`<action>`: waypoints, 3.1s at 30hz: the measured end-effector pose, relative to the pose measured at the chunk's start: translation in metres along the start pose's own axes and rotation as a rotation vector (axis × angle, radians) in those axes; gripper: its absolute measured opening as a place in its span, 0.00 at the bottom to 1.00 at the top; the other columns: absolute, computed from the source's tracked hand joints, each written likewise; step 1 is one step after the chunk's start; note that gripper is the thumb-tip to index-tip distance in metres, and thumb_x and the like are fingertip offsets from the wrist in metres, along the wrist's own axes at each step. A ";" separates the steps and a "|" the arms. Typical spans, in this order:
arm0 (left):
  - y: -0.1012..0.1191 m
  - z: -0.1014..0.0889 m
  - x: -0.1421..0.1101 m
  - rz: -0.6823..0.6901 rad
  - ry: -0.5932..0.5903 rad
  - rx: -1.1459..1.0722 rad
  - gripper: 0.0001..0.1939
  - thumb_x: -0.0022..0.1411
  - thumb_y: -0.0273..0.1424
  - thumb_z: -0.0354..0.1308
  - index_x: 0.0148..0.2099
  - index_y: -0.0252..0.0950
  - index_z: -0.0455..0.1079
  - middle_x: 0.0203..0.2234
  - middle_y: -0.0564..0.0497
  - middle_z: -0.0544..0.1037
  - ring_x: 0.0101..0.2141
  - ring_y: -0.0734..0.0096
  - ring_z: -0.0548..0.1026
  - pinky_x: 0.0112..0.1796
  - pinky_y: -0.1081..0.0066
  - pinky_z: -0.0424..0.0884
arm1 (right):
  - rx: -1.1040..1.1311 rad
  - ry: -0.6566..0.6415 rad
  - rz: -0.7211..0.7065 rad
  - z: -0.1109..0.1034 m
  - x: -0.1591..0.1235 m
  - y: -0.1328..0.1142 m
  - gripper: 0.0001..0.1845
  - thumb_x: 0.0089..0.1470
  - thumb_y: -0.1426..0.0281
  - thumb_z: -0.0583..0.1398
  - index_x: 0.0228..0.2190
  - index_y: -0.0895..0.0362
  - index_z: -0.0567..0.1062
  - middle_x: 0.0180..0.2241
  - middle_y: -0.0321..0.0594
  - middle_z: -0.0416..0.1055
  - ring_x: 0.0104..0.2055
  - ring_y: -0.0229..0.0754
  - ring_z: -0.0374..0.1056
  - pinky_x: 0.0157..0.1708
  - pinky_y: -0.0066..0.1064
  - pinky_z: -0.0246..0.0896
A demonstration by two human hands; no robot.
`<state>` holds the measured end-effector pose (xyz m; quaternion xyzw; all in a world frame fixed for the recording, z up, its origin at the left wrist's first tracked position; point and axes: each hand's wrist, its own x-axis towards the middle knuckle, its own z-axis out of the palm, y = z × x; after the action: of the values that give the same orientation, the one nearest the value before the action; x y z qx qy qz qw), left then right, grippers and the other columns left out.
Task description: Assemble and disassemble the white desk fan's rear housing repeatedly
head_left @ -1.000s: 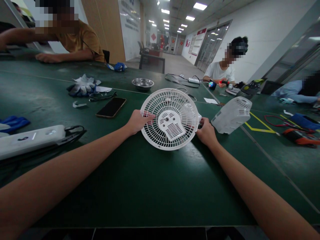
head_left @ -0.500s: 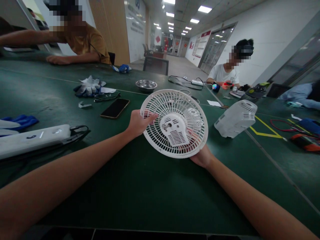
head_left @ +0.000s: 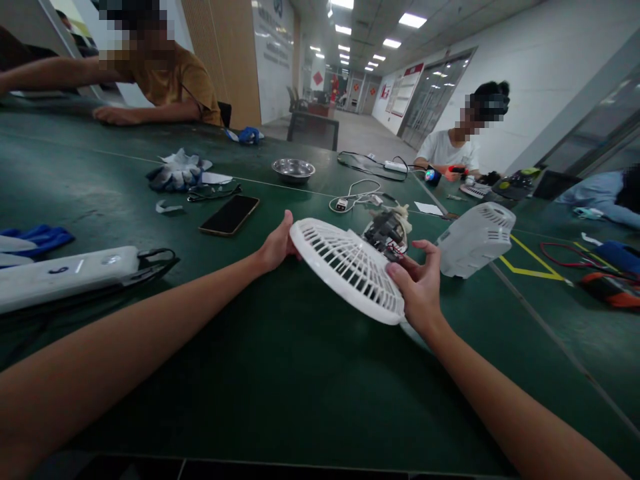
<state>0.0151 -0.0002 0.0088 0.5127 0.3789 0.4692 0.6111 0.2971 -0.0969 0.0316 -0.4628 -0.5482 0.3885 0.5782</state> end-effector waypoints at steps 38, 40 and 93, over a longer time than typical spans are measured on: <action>-0.002 -0.003 0.011 -0.143 0.033 -0.098 0.10 0.64 0.24 0.65 0.49 0.33 0.76 0.37 0.45 0.84 0.33 0.71 0.82 0.39 0.69 0.79 | 0.267 -0.087 0.362 -0.020 0.038 0.012 0.33 0.58 0.40 0.51 0.50 0.49 0.76 0.44 0.45 0.82 0.41 0.53 0.77 0.42 0.45 0.70; -0.002 -0.004 0.011 -0.139 0.025 -0.095 0.11 0.64 0.25 0.66 0.49 0.33 0.76 0.37 0.45 0.84 0.33 0.70 0.82 0.39 0.68 0.79 | 0.259 -0.080 0.342 -0.016 0.035 0.011 0.32 0.59 0.41 0.51 0.51 0.48 0.75 0.46 0.44 0.82 0.43 0.53 0.77 0.41 0.45 0.70; 0.047 0.027 -0.018 0.546 -0.492 0.889 0.37 0.53 0.51 0.71 0.59 0.35 0.71 0.48 0.38 0.80 0.48 0.47 0.79 0.45 0.53 0.76 | -0.768 -0.398 -0.578 -0.014 0.012 -0.007 0.53 0.59 0.53 0.65 0.74 0.39 0.42 0.74 0.40 0.52 0.69 0.65 0.61 0.63 0.68 0.62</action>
<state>0.0267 -0.0237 0.0596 0.8935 0.2405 0.2725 0.2638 0.3114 -0.0891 0.0421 -0.3887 -0.8560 0.0642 0.3349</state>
